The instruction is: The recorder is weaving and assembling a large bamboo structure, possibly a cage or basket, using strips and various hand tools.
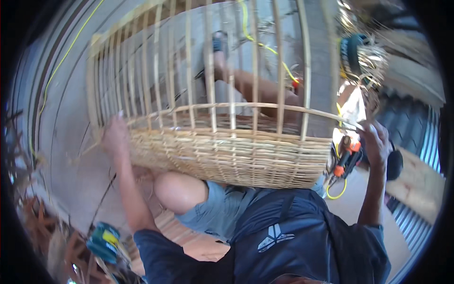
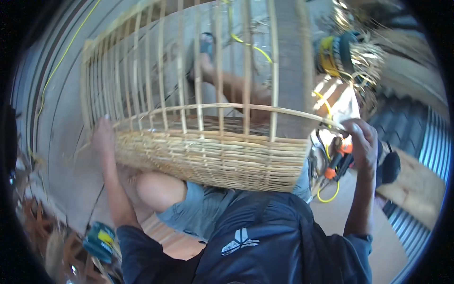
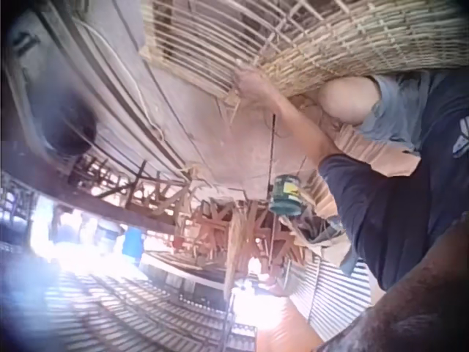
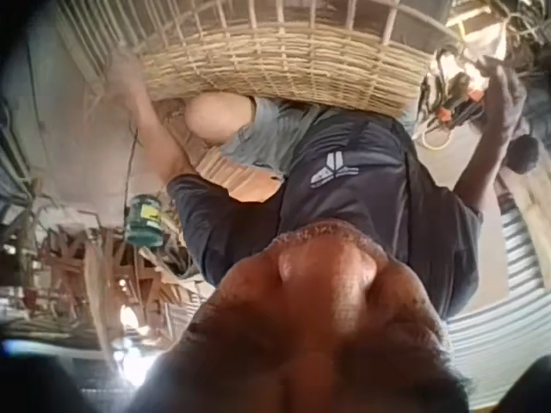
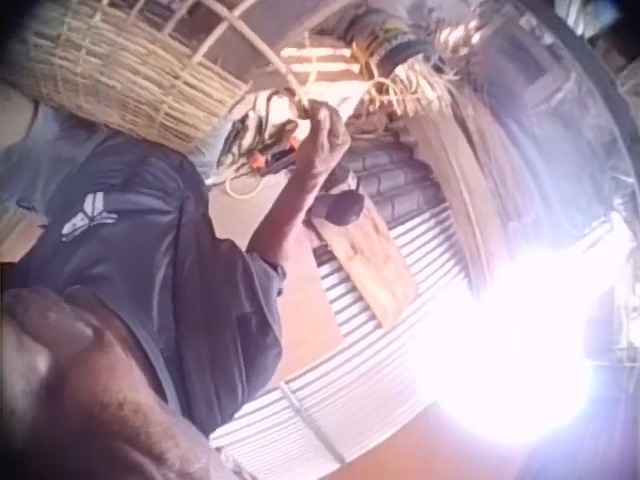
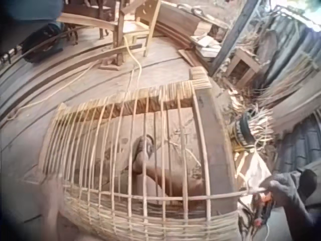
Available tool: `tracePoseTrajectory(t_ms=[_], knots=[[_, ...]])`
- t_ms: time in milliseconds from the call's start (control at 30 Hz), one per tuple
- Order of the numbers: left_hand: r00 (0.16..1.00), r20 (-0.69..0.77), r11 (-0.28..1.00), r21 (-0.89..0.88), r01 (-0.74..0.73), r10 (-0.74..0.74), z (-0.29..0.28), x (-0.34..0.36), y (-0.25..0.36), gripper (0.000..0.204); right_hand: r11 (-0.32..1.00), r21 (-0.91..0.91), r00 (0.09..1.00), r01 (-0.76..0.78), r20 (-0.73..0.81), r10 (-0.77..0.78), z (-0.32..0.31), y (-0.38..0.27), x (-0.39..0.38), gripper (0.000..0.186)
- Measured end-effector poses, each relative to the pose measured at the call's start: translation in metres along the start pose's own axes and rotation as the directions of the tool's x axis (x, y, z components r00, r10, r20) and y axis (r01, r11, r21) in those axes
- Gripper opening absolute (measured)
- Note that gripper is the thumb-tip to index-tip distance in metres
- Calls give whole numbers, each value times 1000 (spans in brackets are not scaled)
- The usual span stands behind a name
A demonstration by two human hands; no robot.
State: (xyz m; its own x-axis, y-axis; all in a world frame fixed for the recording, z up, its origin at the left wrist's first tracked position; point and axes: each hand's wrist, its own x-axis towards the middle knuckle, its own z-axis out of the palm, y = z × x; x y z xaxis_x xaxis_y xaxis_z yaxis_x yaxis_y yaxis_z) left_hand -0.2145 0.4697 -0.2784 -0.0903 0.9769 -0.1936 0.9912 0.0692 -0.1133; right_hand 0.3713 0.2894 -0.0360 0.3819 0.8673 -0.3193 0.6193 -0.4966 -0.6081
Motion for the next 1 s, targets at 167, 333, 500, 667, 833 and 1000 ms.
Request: tracePoseTrajectory(t_ms=[167,333,500,667,833,1000], knots=[[940,163,886,-317,338,-301,6,15,-48,43,969,-144,954,198,257,-157,27,-44,-10,21],[991,-130,993,117,-30,45,-57,15,-4,33,953,298,988,45,-157,3,43,-15,-25,45],[854,-325,594,-616,-517,406,-155,-83,186,24,723,672,987,-158,124,101,88,33,-52,79],[457,-342,286,-446,-848,821,-231,-169,336,32,733,679,998,-24,59,-22,111,49,-50,106],[423,-38,402,-243,-883,905,-254,-184,369,22,664,741,985,96,28,-173,116,47,-47,109],[635,174,578,-635,-513,753,-252,-186,363,18,603,783,985,154,-70,-160,131,43,-56,111]])
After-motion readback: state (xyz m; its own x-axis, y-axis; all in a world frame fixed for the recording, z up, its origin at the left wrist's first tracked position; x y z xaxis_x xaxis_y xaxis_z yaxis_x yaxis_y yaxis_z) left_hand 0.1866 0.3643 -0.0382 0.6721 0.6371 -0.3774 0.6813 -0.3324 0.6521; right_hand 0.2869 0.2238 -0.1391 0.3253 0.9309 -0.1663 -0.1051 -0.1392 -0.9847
